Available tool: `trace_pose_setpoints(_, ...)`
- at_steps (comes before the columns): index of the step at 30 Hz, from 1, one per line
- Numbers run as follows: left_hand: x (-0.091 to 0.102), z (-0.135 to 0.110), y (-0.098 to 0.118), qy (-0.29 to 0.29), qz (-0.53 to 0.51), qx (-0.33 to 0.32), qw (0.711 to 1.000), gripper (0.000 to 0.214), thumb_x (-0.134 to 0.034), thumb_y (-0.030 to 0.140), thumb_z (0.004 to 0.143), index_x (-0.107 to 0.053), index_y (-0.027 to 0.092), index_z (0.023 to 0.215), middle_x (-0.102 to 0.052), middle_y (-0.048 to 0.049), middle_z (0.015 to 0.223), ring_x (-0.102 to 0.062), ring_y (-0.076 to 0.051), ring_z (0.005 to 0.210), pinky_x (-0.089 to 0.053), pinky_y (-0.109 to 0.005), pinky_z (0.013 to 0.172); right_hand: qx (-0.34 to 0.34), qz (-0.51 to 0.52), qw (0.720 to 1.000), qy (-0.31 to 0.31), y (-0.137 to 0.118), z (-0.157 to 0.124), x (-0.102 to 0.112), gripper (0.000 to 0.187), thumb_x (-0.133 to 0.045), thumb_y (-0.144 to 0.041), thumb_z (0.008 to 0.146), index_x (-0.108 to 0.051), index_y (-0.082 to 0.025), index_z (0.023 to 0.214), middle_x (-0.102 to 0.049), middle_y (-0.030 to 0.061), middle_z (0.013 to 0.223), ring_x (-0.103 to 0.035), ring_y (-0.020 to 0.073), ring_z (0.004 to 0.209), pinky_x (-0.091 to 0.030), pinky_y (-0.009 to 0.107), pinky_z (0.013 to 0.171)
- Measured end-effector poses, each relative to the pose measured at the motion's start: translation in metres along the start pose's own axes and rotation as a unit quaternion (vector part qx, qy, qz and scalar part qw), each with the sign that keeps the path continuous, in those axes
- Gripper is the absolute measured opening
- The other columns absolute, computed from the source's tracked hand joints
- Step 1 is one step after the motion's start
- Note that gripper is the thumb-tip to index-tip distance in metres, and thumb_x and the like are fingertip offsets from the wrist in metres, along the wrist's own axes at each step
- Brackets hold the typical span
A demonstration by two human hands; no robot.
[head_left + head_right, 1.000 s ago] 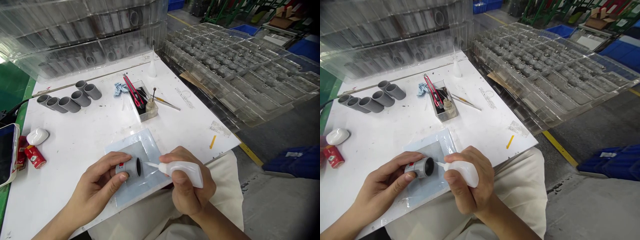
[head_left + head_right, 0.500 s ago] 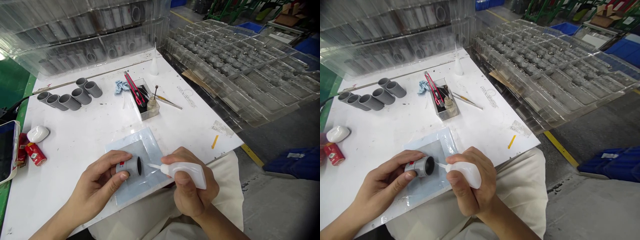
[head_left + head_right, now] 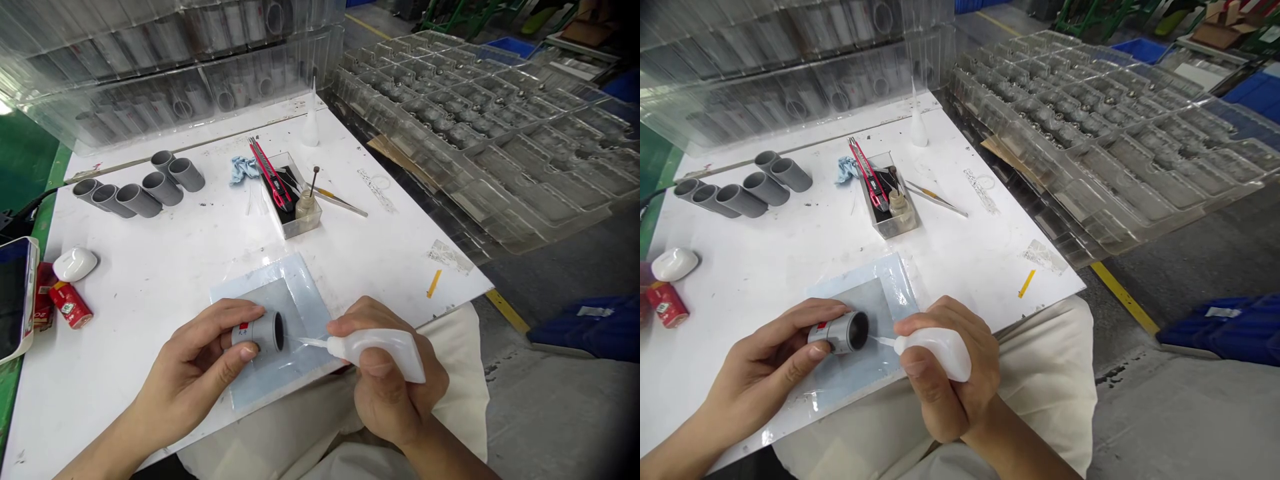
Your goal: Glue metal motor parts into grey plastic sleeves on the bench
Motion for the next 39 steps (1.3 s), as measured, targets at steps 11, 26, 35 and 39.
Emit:
trace_pose_setpoints(11,-0.006,-0.006,-0.004,0.029,-0.125,0.039,0.991,0.035,-0.081,0.018,0.092,-0.079,0.037,0.121,-0.068,-0.0038,0.140,-0.061,-0.025,0.134,-0.060,-0.022,0.090,-0.095,0.044,0.988,0.116,0.007,0.006,0.019,0.029,-0.062,-0.038,0.103,-0.084,-0.024,0.091,-0.077,0.0096,0.077,-0.061,0.0202,0.056,-0.040,0.034,0.035)
trace_pose_setpoints(26,-0.009,-0.007,-0.011,0.017,-0.133,0.068,0.989,0.031,-0.080,0.023,0.095,-0.072,0.033,0.123,-0.071,-0.0043,0.135,-0.070,-0.022,0.116,-0.062,-0.025,0.084,-0.043,-0.009,0.998,0.053,0.010,-0.003,0.003,0.023,-0.061,-0.031,0.102,-0.081,-0.022,0.110,-0.075,0.0076,0.083,-0.064,0.0237,0.074,-0.047,0.035,0.051)
trace_pose_setpoints(35,-0.009,-0.003,-0.008,-0.021,-0.109,0.024,0.994,0.036,-0.077,0.017,0.097,-0.071,0.037,0.126,-0.071,-0.0035,0.134,-0.070,-0.021,0.120,-0.063,-0.024,0.094,-0.037,0.007,0.998,0.058,0.009,-0.002,0.002,0.020,-0.067,-0.027,0.099,-0.082,-0.022,0.110,-0.073,0.0059,0.077,-0.063,0.0227,0.072,-0.045,0.035,0.052)
trace_pose_setpoints(39,-0.009,-0.002,-0.006,-0.032,-0.097,0.008,0.995,0.037,-0.076,0.015,0.099,-0.069,0.038,0.127,-0.070,-0.0016,0.136,-0.068,-0.018,0.124,-0.061,-0.021,0.099,-0.044,-0.003,0.998,0.054,0.010,-0.003,0.002,0.020,-0.067,-0.027,0.098,-0.083,-0.021,0.109,-0.073,0.0060,0.078,-0.063,0.0222,0.072,-0.046,0.035,0.052)
Point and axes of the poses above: each hand's wrist, its own z-axis towards the middle knuckle, its own x-axis out of the back of the hand, y = z × x, the point moved 9 cm from there along z, towards the middle knuckle
